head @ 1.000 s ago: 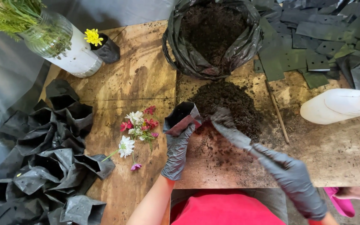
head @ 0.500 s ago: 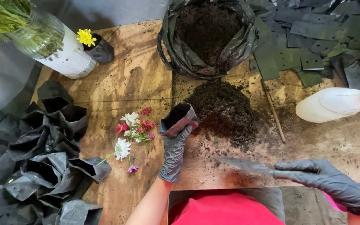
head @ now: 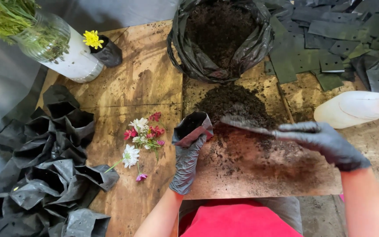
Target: Filling small plastic pots with soil using a trowel and planting flowers.
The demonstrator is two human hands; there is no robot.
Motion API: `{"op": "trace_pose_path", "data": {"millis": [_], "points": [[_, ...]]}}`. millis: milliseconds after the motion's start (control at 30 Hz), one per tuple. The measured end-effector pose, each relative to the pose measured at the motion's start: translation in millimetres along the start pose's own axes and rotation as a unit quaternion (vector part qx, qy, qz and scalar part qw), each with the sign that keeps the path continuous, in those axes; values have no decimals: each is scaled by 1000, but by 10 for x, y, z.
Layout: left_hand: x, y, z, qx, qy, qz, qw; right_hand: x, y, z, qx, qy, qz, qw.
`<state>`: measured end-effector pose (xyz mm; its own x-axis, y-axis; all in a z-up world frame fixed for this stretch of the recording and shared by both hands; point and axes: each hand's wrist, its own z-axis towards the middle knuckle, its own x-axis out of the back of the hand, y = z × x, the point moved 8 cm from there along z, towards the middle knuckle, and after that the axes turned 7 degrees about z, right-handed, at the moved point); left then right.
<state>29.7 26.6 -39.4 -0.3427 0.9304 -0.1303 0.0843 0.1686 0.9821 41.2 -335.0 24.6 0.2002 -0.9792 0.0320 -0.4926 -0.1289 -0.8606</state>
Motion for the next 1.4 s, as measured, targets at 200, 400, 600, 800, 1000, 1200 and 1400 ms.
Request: {"op": "trace_pose_path", "data": {"millis": [200,400,600,800,1000,1200,1400], "points": [[-198,354,-161,-11,-29,11,999,104,462,513,-28,-35,191,981],[-557,407,-310,-49,-144,-88,985,-1,323,321,-16,-16,216,976],[-763,-135,-428,-173,-88,17,981,90,-88,-646,48,182,122,975],[-757,250,-575,-300,-102,233,919,-26,-113,-1153,175,211,31,961],[-530,-73,-469,-373,-133,365,843,357,420,-1308,263,322,5,909],[-499,68,-562,-330,-185,367,850,313,485,-1408,222,359,109,900],[-741,14,-470,-298,-238,320,867,113,728,-877,286,324,198,880]]}}
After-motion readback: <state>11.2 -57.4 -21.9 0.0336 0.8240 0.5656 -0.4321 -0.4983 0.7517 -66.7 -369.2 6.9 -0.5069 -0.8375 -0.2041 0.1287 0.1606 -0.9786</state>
